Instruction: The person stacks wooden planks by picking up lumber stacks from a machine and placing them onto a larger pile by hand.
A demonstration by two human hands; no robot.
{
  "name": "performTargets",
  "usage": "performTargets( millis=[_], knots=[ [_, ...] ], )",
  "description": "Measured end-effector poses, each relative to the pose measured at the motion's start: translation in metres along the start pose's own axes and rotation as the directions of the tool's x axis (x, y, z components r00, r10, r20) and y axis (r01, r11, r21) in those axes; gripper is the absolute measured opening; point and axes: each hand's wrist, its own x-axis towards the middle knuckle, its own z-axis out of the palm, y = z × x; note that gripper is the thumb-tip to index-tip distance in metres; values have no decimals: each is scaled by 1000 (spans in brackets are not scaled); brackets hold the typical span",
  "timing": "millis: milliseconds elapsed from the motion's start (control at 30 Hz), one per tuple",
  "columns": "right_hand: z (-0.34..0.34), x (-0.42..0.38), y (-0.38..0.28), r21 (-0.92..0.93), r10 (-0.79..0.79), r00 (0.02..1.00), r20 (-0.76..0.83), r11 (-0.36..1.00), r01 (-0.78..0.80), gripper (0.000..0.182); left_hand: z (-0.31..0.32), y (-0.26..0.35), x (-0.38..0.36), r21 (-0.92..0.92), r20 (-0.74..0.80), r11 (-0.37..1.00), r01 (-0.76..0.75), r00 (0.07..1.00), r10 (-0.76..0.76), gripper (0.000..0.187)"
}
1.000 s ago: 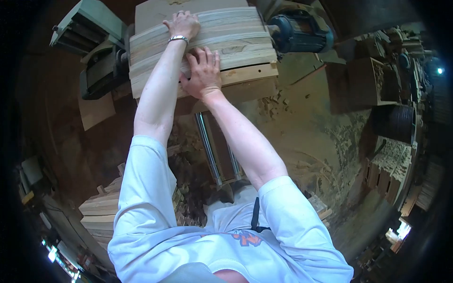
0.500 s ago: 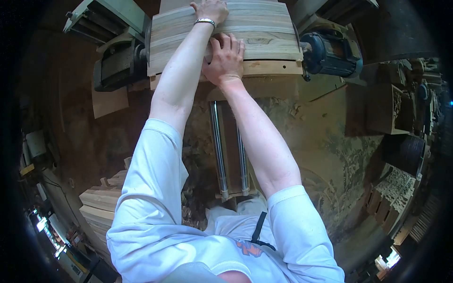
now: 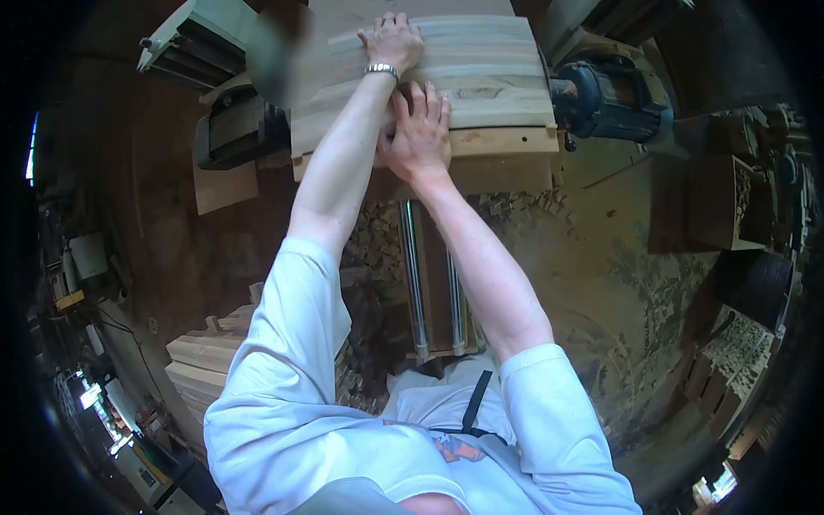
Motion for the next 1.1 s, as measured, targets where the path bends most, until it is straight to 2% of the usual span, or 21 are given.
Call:
performTargets(
  millis=[100, 200, 300, 400, 467, 533, 600, 633, 700, 767, 800, 833, 933, 1000, 1067, 1100],
  knots=[
    [-18, -51, -10, 3, 7, 1000, 6, 1000, -7, 71, -11, 6, -56, -25, -10, 999, -22, 1000, 22, 40],
    [-34, -116, -21, 11, 8, 999, 34, 1000, -8, 71, -23, 7, -124, -24, 46, 999, -49, 998, 50, 42],
    [-51, -179, -32, 7, 3, 1000, 20, 1000, -3, 71, -30, 7, -201, 22, -42, 986, -164, 985, 164, 49],
    [-70, -242, -42, 5, 33, 998, 55, 999, -34, 70, -41, 8, -271, -72, -81, 968, -240, 969, 234, 52],
    [-78, -275, -47, -4, 32, 998, 54, 999, -32, 70, -48, 14, -307, -96, -25, 965, -244, 970, 243, 52],
    [-92, -309, -49, -6, 28, 998, 61, 1000, -27, 70, -56, 19, -343, -67, -50, 954, -292, 956, 289, 55],
    [-104, -331, -38, -26, -85, 990, 113, 996, 89, 70, -67, 20, -377, -95, -19, 951, -293, 956, 292, 56],
    [-117, -330, -21, 82, -107, 988, 109, 992, 99, 68, -77, 19, -384, -84, 26, 937, -338, 940, 341, 57],
    [-140, -319, 33, -124, 174, 983, -57, 976, -180, 68, -86, 17, -402, -113, 90, 914, -389, 912, 399, 58],
    [-150, -307, 108, -81, 501, 855, -130, 854, -513, 71, -89, 22, -428, -122, 67, 914, -386, 916, 396, 57],
    [-170, -290, 116, 12, 652, 744, 143, 751, -660, 81, -91, 23, -439, -124, 45, 911, -393, 915, 401, 57],
    [-190, -272, 108, -36, 690, 643, 331, 690, -722, 91, -93, 25, -446, -135, 41, 910, -393, 915, 401, 57],
    [-192, -253, 95, -61, 696, 623, 356, 683, -728, 90, -98, 26, -449, -117, 54, 923, -366, 926, 373, 57],
    [-176, -256, 109, 0, 661, 670, 338, 712, -703, 87, -99, 24, -445, -107, 56, 939, -328, 941, 335, 58],
    [-169, -261, 111, 211, 530, 843, 91, 817, -537, 76, -102, 20, -438, -158, 92, 936, -313, 939, 330, 68],
    [-171, -269, 101, 187, 358, 934, -12, 918, -350, 67, -122, 22, -433, -172, 263, 938, -301, 904, 338, 96]
  ],
)
